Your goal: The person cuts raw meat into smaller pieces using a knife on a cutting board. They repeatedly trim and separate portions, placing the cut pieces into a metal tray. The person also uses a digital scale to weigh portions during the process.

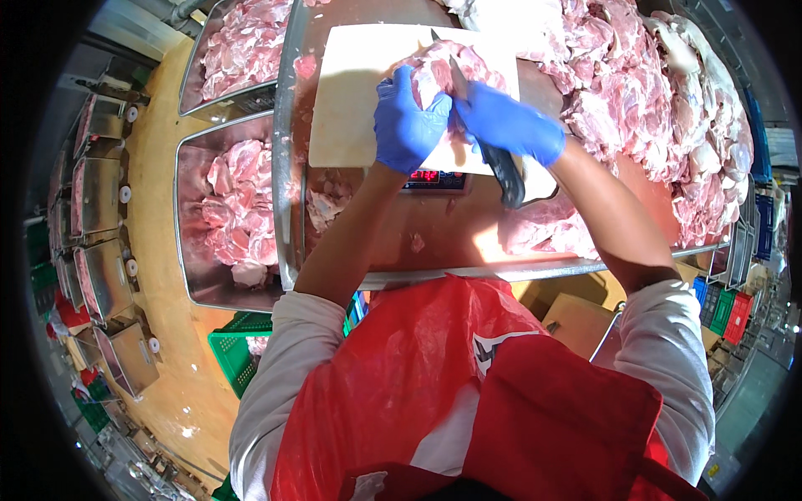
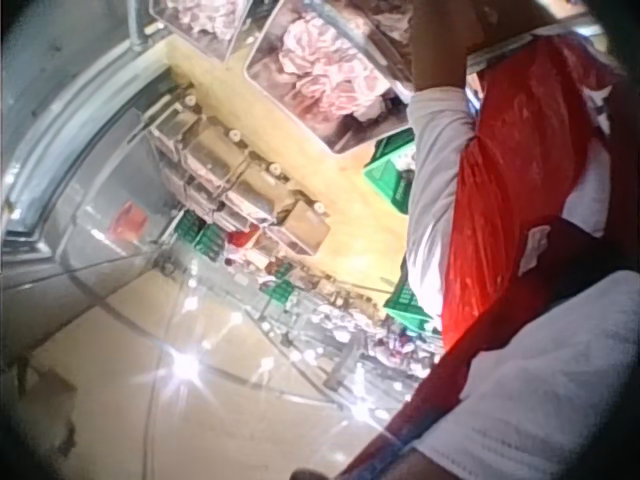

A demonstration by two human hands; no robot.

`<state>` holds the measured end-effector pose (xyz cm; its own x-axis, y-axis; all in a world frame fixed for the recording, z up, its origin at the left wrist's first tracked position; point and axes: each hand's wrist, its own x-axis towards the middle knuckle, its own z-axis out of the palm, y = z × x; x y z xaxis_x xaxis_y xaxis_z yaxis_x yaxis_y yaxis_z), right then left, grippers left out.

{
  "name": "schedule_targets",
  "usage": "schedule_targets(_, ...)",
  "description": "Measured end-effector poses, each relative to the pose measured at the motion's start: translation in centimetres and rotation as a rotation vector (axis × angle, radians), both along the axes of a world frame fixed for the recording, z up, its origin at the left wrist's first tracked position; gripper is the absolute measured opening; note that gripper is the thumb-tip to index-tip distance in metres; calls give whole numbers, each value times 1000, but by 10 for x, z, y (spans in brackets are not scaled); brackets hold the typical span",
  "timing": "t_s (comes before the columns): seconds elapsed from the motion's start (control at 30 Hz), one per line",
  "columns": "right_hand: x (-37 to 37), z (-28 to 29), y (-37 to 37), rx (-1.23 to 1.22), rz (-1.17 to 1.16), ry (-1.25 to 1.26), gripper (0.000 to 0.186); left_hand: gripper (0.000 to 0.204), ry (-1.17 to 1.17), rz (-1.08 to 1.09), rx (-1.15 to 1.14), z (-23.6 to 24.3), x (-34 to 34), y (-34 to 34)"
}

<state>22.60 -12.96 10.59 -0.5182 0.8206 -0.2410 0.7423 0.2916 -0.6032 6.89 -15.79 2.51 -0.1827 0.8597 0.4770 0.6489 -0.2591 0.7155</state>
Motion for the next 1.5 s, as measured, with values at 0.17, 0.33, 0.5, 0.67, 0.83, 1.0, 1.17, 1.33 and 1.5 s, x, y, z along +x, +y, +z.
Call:
schedule_targets(0.17, 1, -12, 29, 67, 67, -175, 36, 50, -3, 27, 80, -5, 2, 9)
schedule_targets(0.33, -1, 0, -36, -368, -216, -56, 27, 42, -138, 146, -138, -11, -15, 11)
schedule_targets(0.5, 10, -63, -14, 190, -32, -39, 30, 35, -255, 94, -126, -12, -9, 5)
schedule_targets(0.67, 22, -55, -45, 89, -40, -21, 24, 31, -614, 111, -300, -35, -42, 5)
schedule_targets(0.83, 34, -32, -78, 203, -189, 5, 25, 43, -631, 41, -136, -38, -54, 2)
schedule_targets(1.0, 17, -22, -19, 181, -314, 115, 31, 48, 386, -41, 283, -12, -58, 36)
schedule_targets(1.17, -5, -13, 17, 168, -183, 133, 32, 47, 156, -19, -258, -46, -74, 44)
schedule_targets(1.33, -15, -3, 44, -144, 13, -112, 30, 56, -52, 5, -202, -16, -43, 25)
schedule_targets(1.5, 26, 17, 30, -208, 158, -198, 28, 59, -298, -37, -347, -27, -65, 25)
